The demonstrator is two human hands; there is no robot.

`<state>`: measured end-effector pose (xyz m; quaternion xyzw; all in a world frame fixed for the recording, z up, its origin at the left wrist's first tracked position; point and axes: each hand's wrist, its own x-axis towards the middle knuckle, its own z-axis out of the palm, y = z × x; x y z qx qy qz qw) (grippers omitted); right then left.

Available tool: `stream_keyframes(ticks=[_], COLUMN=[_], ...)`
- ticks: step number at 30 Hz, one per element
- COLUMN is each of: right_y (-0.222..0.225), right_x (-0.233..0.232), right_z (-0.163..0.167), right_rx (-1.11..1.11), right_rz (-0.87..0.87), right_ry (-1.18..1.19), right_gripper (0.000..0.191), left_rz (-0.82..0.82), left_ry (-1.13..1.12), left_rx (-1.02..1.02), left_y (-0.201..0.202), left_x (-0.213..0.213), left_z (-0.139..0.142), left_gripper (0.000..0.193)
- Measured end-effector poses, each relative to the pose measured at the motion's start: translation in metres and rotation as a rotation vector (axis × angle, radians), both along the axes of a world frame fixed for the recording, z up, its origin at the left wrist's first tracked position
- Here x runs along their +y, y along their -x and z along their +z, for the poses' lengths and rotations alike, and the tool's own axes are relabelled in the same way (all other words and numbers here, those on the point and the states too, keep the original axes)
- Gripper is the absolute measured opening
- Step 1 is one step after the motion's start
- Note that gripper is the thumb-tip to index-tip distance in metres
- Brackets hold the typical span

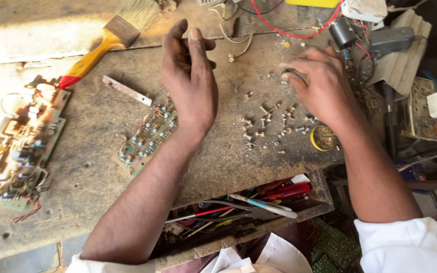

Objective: The person picks up small screws and metal fasteners one at a time from a dusty, cluttered workbench, gathering them in one hand and placing them aside. At the end the person opens a drawer under the bench and rummages through hand tools inside it.

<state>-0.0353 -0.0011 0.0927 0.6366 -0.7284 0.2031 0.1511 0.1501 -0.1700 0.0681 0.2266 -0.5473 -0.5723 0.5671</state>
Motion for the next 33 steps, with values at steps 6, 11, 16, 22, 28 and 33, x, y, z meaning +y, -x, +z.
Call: stream_keyframes(ticks=[6,11,16,22,28,33], right_y=[-0.006,-0.016,-0.033,-0.050,-0.061,-0.062], right_x=[-0.022,-0.027,-0.025,-0.035,-0.036,-0.033], right_z=[-0.007,-0.002,0.002,0.002,0.005,0.002], right_rx=[0.081,0.006,-0.367,-0.102,-0.030,-0.045], right_rz=[0.022,0.030,0.090,0.281,0.257,0.251], right_ry=[-0.028,-0.076,-0.098,-0.099,-0.155,-0.149], right_gripper=[0.018,0.013,0.010,0.019,0.019,0.017], left_rz=[0.024,-0.001,-0.009,0.031,0.019,0.010], left_ry=[-0.082,-0.109,-0.089,-0.059,-0.083,-0.090], left_rx=[0.050,0.073,0.090,0.086,0.116,0.117], left_y=[0.004,0.006,0.007,0.008,0.009,0.008], left_x=[-0.009,-0.010,-0.011,-0.014,-0.013,-0.012], left_z=[-0.001,-0.005,-0.006,-0.003,0.002,0.003], left_gripper=[0.037,0.034,0.033,0.031,0.027,0.023])
